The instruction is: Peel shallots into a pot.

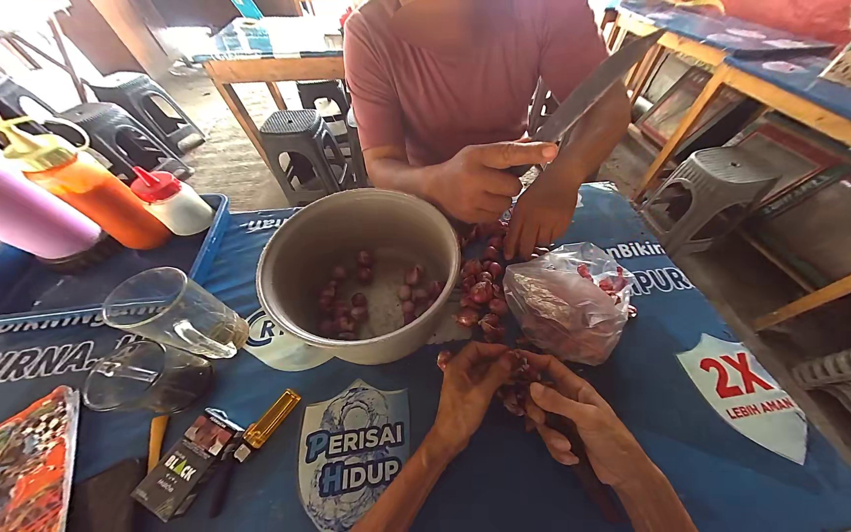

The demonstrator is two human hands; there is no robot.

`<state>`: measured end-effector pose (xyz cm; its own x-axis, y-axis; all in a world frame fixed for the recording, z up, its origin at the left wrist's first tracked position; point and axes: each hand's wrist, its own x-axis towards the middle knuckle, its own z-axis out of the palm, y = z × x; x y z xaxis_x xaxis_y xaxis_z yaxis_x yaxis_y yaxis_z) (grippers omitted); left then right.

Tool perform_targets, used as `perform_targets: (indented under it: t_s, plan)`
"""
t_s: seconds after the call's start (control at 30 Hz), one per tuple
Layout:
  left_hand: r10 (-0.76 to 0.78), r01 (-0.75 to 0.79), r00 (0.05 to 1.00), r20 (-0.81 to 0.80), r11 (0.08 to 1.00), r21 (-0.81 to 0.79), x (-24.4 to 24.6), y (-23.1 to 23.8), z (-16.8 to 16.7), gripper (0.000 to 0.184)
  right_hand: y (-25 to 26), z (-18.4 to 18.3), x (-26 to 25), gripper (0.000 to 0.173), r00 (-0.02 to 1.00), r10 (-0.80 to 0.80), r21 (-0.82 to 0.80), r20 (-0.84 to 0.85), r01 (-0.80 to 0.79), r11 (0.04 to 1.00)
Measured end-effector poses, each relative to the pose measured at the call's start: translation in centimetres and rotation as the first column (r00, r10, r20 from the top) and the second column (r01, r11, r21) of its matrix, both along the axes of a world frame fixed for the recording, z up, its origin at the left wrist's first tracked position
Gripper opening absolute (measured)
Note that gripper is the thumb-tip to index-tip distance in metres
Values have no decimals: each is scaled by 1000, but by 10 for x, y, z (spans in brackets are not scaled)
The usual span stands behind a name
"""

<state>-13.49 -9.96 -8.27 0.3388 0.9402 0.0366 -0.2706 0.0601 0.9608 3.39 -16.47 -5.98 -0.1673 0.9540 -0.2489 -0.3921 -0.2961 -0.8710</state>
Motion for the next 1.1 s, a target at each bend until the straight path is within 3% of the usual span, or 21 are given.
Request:
perform_targets:
  t_s: [0.33, 0.87, 0.97, 1.1]
  plan:
    - [12, -13, 999, 50, 1000, 27, 0, -2, -2, 15, 0, -2, 1, 42, 999, 27, -9, -46, -28, 1000]
    - [133, -113, 991, -30, 923, 367, 14, -14, -17, 18, 2, -1, -9, 20, 984, -137, -81, -116, 128, 989]
    - [96, -82, 995, -30, 946, 314, 13, -13, -13, 19, 2, -1, -6, 23, 978, -130, -91, -165, 116, 989]
    - [6, -8, 1000, 17, 990, 142, 7, -7, -5, 20, 4, -3, 3, 24, 932, -71, -109, -354, 34, 993]
